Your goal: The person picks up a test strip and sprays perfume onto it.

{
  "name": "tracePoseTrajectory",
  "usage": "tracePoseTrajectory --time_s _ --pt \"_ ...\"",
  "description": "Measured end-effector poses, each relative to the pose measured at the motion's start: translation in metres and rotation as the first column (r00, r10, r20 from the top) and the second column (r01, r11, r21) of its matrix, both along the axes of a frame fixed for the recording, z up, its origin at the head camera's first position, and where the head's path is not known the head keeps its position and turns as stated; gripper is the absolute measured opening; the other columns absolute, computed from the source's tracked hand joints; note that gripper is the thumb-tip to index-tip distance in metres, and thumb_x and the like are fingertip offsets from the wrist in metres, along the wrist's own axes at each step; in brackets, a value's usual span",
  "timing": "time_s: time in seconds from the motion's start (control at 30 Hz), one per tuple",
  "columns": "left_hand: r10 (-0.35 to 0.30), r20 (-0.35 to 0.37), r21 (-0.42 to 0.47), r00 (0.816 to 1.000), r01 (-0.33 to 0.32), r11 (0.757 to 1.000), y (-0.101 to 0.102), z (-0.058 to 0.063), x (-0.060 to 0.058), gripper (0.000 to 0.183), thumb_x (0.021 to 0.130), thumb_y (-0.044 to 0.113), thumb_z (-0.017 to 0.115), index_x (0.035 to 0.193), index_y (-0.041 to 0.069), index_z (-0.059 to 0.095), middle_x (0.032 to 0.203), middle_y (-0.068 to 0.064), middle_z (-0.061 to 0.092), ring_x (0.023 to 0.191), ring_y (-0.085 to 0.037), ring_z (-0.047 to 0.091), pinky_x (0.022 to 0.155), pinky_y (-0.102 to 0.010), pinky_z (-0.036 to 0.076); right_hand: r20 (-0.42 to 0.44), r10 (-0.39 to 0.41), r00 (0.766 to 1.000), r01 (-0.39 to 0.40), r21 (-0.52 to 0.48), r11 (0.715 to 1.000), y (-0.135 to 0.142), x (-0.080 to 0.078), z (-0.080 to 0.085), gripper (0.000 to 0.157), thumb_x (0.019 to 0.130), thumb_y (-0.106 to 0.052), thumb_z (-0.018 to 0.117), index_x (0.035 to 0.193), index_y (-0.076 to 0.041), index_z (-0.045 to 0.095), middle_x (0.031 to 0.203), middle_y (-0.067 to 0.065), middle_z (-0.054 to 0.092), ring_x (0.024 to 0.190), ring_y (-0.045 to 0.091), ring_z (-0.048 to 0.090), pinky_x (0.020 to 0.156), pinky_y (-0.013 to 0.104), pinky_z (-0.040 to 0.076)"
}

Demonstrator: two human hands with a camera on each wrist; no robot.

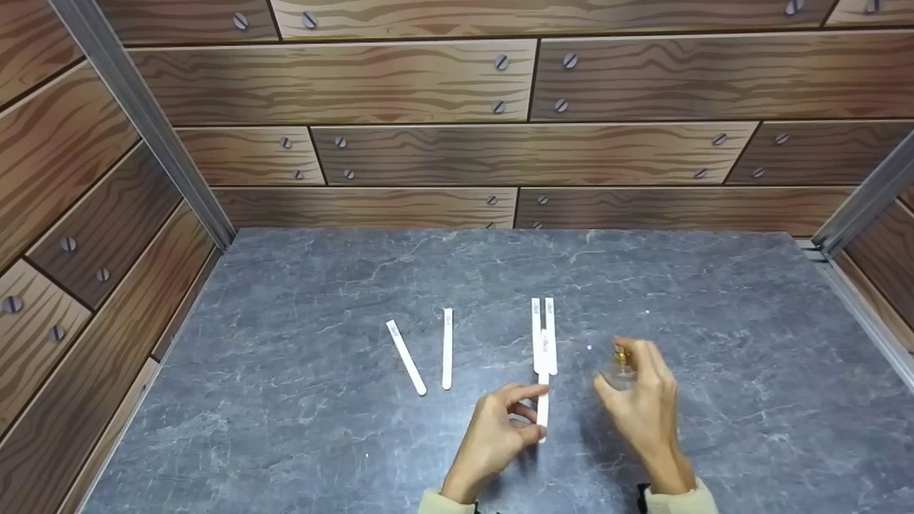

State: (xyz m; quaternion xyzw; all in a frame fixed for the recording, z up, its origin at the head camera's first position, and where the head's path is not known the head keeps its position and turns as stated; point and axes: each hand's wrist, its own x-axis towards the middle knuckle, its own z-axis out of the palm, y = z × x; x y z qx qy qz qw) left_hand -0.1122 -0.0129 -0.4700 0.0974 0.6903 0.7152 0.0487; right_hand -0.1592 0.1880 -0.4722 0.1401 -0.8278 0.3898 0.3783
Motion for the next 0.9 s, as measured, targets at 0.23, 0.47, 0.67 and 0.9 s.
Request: tracePoseTrajectory --time_s 0.23,0.47,0.67,0.9 --pt "-0.008 0.009 0.007 1.0 0.007 1.0 0.0016 0.0 0.0001 0.05 0.073 -0.022 0.065 0.123 -0.012 0.066 0.109 -0.011 0.067 0.084 -0.012 0.066 0.069 -0.024 0.059 -0.034 0.023 0.999 -0.022 0.01 1.0 0.0013 -0.0001 -0.0024 0.049 0.056 0.014 0.081 0.101 0.005 0.064 0.083 0.012 0.062 0.068 0.023 0.058 0.063 0.016 0.049" --pt "0.0 -0.013 -0.003 1.0 0.0 1.0 0.0014 0.0016 -0.0003 0.05 0.074 -0.022 0.066 0.122 -0.012 0.066 0.109 -0.009 0.068 0.083 -0.011 0.066 0.069 -0.024 0.059 -0.062 0.04 0.997 -0.037 0.036 0.999 0.0008 -0.0017 -0.0035 0.047 0.056 0.011 0.081 0.099 0.004 0.064 0.081 0.011 0.06 0.067 0.023 0.055 0.062 0.023 0.047" --pt "-0.009 -0.018 -0.014 1.0 0.009 1.0 0.0015 0.0017 -0.0019 0.049 0.075 -0.022 0.066 0.123 -0.011 0.066 0.11 -0.013 0.068 0.083 -0.011 0.066 0.069 -0.024 0.059 -0.05 0.028 0.998 -0.026 0.036 0.999 0.0001 -0.0015 -0.0017 0.047 0.056 0.011 0.081 0.099 0.003 0.063 0.082 0.011 0.06 0.067 0.024 0.057 0.059 0.032 0.05" --pt "-0.013 -0.029 -0.009 0.999 0.013 1.0 0.0013 0.0016 -0.0011 0.049 0.075 -0.022 0.066 0.123 -0.01 0.067 0.111 -0.016 0.067 0.084 -0.012 0.066 0.069 -0.024 0.06 -0.016 0.022 1.0 -0.021 0.053 0.998 -0.0002 0.0005 -0.0022 0.047 0.057 0.011 0.081 0.1 0.004 0.063 0.084 0.012 0.06 0.064 0.03 0.061 0.055 0.046 0.054"
